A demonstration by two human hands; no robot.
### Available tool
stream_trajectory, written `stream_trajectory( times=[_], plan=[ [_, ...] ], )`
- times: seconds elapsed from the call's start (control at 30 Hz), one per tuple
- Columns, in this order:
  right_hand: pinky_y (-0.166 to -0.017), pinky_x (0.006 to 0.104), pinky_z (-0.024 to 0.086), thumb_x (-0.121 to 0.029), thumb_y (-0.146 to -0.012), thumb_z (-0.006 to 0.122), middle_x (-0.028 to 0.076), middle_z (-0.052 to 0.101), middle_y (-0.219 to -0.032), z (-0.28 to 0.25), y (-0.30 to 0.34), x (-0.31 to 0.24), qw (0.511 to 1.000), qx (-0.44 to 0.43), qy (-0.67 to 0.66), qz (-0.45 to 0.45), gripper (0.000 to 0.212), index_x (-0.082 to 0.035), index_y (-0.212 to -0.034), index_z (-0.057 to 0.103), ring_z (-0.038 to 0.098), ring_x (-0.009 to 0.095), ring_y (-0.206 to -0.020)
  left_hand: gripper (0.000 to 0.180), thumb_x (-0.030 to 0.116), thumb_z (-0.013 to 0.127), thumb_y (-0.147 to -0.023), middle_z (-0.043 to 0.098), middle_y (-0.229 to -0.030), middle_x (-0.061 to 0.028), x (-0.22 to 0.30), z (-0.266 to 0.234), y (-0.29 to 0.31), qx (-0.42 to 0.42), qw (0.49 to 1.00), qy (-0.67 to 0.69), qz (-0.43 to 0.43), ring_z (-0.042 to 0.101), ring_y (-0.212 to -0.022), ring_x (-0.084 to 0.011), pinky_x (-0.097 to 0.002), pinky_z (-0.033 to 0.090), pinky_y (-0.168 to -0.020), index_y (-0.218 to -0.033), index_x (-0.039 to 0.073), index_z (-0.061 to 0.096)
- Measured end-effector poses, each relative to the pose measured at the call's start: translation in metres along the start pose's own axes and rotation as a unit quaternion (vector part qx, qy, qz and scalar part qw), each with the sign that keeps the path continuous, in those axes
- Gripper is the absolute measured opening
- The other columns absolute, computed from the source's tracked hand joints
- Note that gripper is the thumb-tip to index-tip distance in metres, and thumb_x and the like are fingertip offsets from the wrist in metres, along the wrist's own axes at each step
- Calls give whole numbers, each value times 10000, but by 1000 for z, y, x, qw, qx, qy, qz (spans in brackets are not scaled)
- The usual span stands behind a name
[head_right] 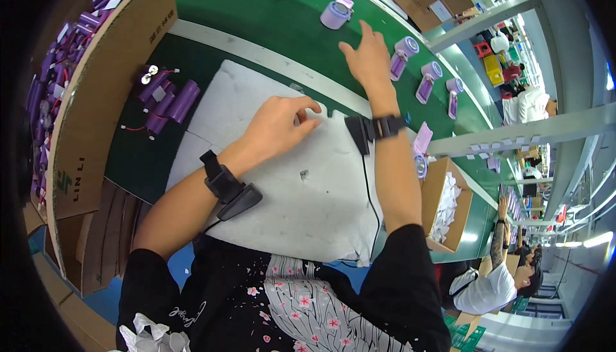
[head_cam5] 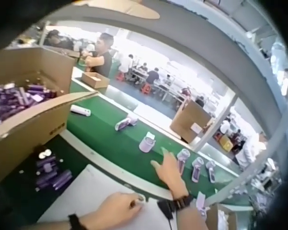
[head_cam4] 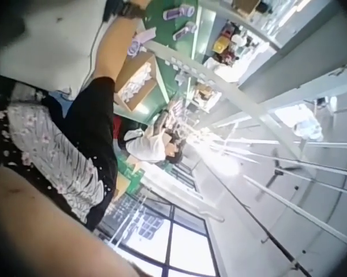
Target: The person assembles handheld fans by connecting battery packs to circuit boards, testing the lights, and pressing the batteries into the fan housings. They repeat this process for multiple units, placing each assembled fan onto a conveyor belt.
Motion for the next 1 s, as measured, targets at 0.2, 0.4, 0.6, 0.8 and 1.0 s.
stream_trajectory(
  times=[0.2, 0.4, 0.6, 0.8, 1.0],
  plan=[
    [-592, 339, 553, -510, -766, 715, 225, 669, -956, 69, -76, -12, 974, -173, -78, 128, 744, -36, -1308, 526, 681, 266, -631, 126, 153, 644, -821, 682, -709, -130, -10, 4, 5, 39, 999, -26, -11, 656, -670, -312, -405, 513, -629, -888, 57, 690],
    [-577, 324, 568, -447, -761, 700, 164, 702, -889, 67, -101, 41, 969, -181, -24, 166, 659, -52, -1269, 557, 680, 242, -569, 118, 145, 627, -815, 679, -718, -137, -1, 14, -6, 42, 999, -18, 10, 657, -680, -326, -421, 514, -633, -873, 62, 687],
    [-687, 260, 516, 11, -709, 616, 123, 587, -1185, -33, 5, -35, 870, -264, -415, 31, 274, -49, -974, 586, 636, 174, -882, 131, 139, 618, -807, 677, -755, -152, -13, 2, 2, 78, 997, -2, -28, 651, -720, -345, -438, 515, -663, -885, 62, 689],
    [-903, 319, 450, 137, -603, 426, 133, 504, -1321, -63, 102, -57, 889, -269, -322, -183, 358, -46, -892, 532, 562, 248, -1096, 151, 137, 615, -797, 656, -878, -175, -21, -34, -3, 121, 982, -138, -50, 627, -880, -360, -456, 504, -763, -906, 72, 696],
    [-975, 350, 421, 170, -601, 361, 145, 525, -1280, -74, 155, -79, 918, -150, -291, -225, 500, -22, -1013, 568, 552, 326, -1083, 294, 80, 621, -752, 662, -989, -160, -20, -114, 11, 94, 856, -503, -79, 605, -947, -363, -498, 435, -865, -1035, 114, 689]
  ],
)
Point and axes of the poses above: each hand's wrist, its own y-axis away from the middle knuckle, its own z-axis out of the palm, x = y × z, the point moved 6 cm from there along -y, towards the middle knuckle
